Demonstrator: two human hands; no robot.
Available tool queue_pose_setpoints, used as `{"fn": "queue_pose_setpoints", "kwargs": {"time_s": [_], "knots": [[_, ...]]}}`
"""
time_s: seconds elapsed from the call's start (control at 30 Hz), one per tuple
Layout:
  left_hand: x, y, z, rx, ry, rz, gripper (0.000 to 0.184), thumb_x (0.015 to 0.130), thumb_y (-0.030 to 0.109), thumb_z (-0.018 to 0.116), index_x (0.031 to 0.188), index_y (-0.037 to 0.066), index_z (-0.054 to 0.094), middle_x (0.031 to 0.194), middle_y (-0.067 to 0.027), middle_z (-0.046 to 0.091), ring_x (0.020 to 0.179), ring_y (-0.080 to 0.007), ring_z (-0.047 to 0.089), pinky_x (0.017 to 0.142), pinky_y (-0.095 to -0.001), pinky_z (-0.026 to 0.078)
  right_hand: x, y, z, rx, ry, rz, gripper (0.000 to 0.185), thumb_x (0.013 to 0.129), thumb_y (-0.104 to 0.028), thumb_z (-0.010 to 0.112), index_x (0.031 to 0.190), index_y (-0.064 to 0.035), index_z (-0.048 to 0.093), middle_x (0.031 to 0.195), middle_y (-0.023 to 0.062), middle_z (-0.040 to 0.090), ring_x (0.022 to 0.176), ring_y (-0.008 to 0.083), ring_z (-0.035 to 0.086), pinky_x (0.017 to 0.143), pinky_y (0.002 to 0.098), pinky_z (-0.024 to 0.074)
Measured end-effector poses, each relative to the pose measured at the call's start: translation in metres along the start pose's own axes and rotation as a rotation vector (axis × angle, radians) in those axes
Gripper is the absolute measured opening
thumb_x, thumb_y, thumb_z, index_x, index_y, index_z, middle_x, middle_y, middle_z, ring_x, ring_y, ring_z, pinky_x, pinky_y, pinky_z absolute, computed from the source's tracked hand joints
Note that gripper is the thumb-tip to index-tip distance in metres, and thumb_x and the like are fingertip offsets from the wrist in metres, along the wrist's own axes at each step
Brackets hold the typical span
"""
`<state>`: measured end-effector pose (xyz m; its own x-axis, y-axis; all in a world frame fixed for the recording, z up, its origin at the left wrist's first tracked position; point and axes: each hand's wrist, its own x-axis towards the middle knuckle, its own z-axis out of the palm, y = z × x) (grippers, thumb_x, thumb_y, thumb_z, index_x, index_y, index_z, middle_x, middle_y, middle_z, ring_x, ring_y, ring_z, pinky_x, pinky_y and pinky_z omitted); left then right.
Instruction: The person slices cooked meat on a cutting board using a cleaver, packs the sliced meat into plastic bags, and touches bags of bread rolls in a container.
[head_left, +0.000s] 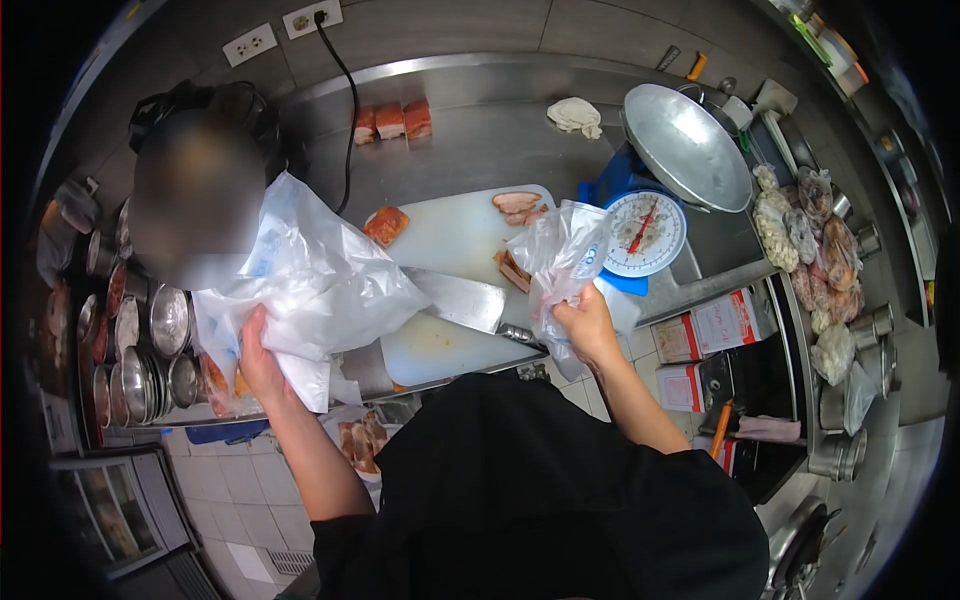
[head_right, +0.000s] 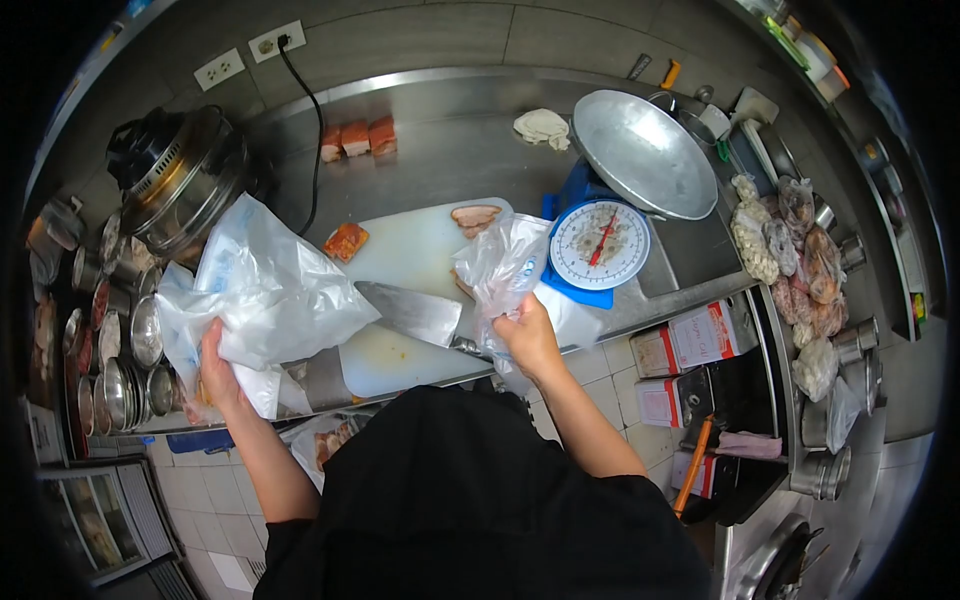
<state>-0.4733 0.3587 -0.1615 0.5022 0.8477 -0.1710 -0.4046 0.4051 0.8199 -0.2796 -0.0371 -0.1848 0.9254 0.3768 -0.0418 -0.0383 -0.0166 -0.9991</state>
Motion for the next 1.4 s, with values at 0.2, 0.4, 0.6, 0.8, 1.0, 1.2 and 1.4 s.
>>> {"fn": "queue_pose_setpoints", "kwargs": {"time_s": [0.2, 0.4, 0.6, 0.8, 1.0, 1.2, 1.4], "knots": [[0.000, 0.000, -0.001, -0.058, -0.023, -0.017, 0.035, 0.092, 0.014, 0.070, 0.121, -0.005, 0.065, 0.118, -0.0120, 0.068, 0.107, -0.0225, 0.065, 0.096, -0.0331, 0.051, -0.003, -0.004, -0.005, 0.187, -0.103, 0.147, 0.042, 0.083, 0.008, 0.054, 0.124, -0.0006, 0.060, 0.107, 0.0082, 0.068, 0.096, 0.0168, 0.066, 0.086, 0.0328, 0.0537], [0.003, -0.003, -0.006, -0.078, -0.037, -0.014, 0.037, 0.092, 0.012, 0.069, 0.125, -0.005, 0.063, 0.119, -0.0123, 0.068, 0.109, -0.0224, 0.065, 0.096, -0.0326, 0.051, -0.001, -0.005, -0.016, 0.274, -0.297, 0.244, 0.037, 0.085, 0.008, 0.054, 0.119, -0.0008, 0.061, 0.102, 0.0099, 0.069, 0.084, 0.0193, 0.068, 0.079, 0.0357, 0.0565], [0.001, -0.007, -0.001, -0.091, -0.025, -0.011, 0.038, 0.093, 0.015, 0.069, 0.125, -0.004, 0.063, 0.120, -0.0118, 0.068, 0.109, -0.0227, 0.065, 0.096, -0.0335, 0.051, -0.009, -0.011, -0.004, 0.217, -0.185, 0.184, 0.034, 0.093, 0.001, 0.062, 0.127, -0.0022, 0.061, 0.111, 0.0057, 0.068, 0.098, 0.0159, 0.066, 0.086, 0.0313, 0.0542], [-0.005, -0.006, 0.014, -0.054, 0.002, 0.003, 0.038, 0.092, 0.019, 0.070, 0.123, -0.003, 0.064, 0.119, -0.0115, 0.068, 0.109, -0.0229, 0.064, 0.098, -0.0342, 0.050, 0.012, 0.009, -0.009, 0.372, -0.058, 0.213, 0.037, 0.097, -0.004, 0.063, 0.134, -0.0070, 0.059, 0.115, 0.0016, 0.067, 0.102, 0.0127, 0.064, 0.090, 0.0297, 0.0515], [0.000, 0.001, 0.019, 0.066, 0.033, 0.088, 0.043, 0.087, 0.011, 0.072, 0.127, -0.004, 0.062, 0.120, -0.0124, 0.067, 0.109, -0.0235, 0.065, 0.097, -0.0330, 0.052, 0.010, -0.036, 0.015, -1.216, -0.197, -0.378, 0.068, 0.088, -0.033, 0.075, 0.144, -0.0030, 0.051, 0.129, 0.0204, 0.064, 0.108, 0.0314, 0.066, 0.093, 0.0398, 0.0516], [-0.008, -0.006, 0.049, 0.008, -0.120, 0.056, 0.040, 0.086, 0.006, 0.071, 0.124, -0.003, 0.063, 0.116, -0.0106, 0.068, 0.105, -0.0232, 0.066, 0.093, -0.0339, 0.054, 0.027, -0.116, 0.073, -0.997, -0.436, -0.385, 0.082, 0.086, -0.040, 0.077, 0.152, -0.0053, 0.042, 0.103, 0.0143, 0.065, 0.097, 0.0323, 0.064, 0.087, 0.0407, 0.0512], [-0.043, -0.022, 0.099, 0.017, -0.383, 0.000, 0.052, 0.082, 0.006, 0.078, 0.131, 0.001, 0.061, 0.125, -0.0103, 0.067, 0.114, -0.0231, 0.064, 0.098, -0.0349, 0.052, 0.064, -0.104, 0.145, -0.272, -0.675, -0.193, 0.055, 0.094, -0.029, 0.073, 0.138, 0.0012, 0.057, 0.108, 0.0031, 0.069, 0.098, 0.0107, 0.062, 0.086, 0.0287, 0.0502]]}}
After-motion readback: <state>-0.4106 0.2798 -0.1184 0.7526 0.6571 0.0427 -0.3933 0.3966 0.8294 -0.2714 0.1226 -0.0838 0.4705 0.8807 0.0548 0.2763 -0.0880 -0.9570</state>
